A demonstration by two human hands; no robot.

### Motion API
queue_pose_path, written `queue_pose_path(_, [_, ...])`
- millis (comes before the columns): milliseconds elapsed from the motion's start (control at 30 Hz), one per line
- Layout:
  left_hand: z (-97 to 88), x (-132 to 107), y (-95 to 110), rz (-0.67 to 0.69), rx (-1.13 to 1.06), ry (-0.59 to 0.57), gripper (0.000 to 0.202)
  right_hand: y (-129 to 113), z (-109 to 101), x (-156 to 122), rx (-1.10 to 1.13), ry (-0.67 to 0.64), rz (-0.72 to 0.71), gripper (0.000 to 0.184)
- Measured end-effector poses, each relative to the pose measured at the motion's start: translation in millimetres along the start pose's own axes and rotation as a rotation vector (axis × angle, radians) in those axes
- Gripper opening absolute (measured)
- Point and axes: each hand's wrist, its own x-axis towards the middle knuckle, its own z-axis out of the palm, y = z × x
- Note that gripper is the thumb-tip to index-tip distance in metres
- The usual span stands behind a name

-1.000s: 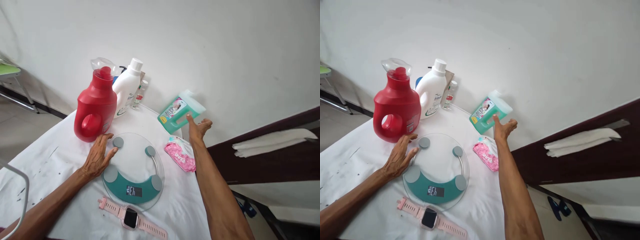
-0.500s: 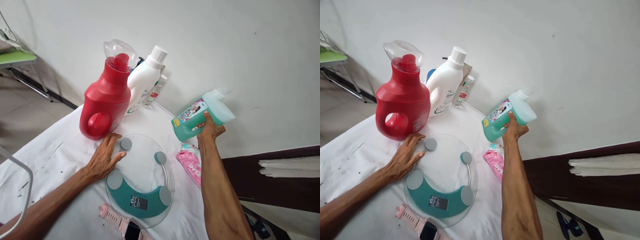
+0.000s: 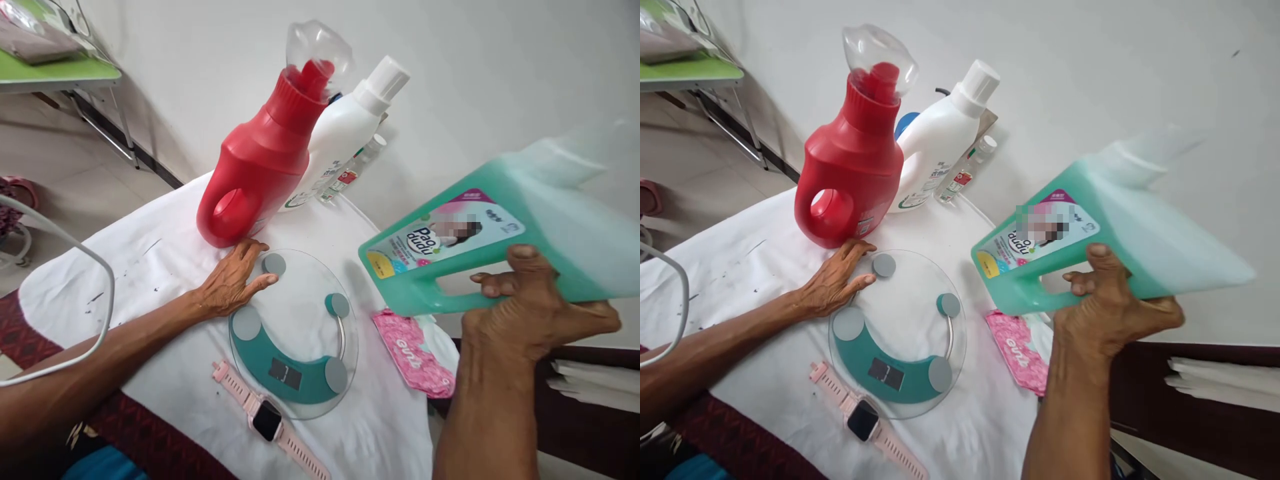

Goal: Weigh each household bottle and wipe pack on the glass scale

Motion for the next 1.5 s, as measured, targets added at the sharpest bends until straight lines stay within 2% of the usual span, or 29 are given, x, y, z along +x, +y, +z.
queue_pose_path(133, [1.5,0,-3,0.016,0.007,0.012,0.068,-52,5,-15,0.040,-0.024,0.131,0.028])
queue_pose_path(267, [2.5,-1,-5,0.034,0.004,0.022,0.065,-92,9,-41,0.088,-0.071,0.259,0.031])
queue_pose_path(400, [3.9,-2,-7,0.040,0.019,0.017,0.061,-116,6,-70,0.189,-0.050,0.310,0.044])
queue_pose_path(500, [5.8,-2,-10,0.038,0.024,0.024,0.061,-126,6,-91,0.196,-0.020,0.381,0.046])
queue_pose_path(633, [7.9,-1,-14,0.047,0.027,0.029,0.065,-131,9,-112,0.208,0.024,0.425,0.044])
queue_pose_path(733, [8.1,-1,-14,0.049,0.031,0.032,0.068,-129,13,-123,0.240,0.066,0.397,0.045])
queue_pose_path(967, [8.2,1,-16,0.045,0.063,0.027,0.064,-121,14,-135,0.248,0.027,0.319,0.047])
queue_pose_path(1100, [8.1,2,-19,0.049,0.087,0.024,0.060,-117,11,-138,0.233,-0.001,0.279,0.039])
queue_pose_path(1267, [7.2,3,-18,0.041,0.108,0.027,0.065,-109,7,-147,0.195,0.034,0.161,0.025])
queue_pose_path(1367, [6.5,4,-17,0.037,0.110,0.030,0.065,-111,4,-154,0.101,0.074,0.095,0.034])
queue_pose_path(1433, [5.6,4,-16,0.038,0.107,0.029,0.065,-117,-1,-157,0.008,0.155,0.047,0.039])
queue_pose_path(1500, [4.2,4,-14,0.046,0.109,0.033,0.065,-124,-8,-160,-0.064,0.238,0.147,0.047])
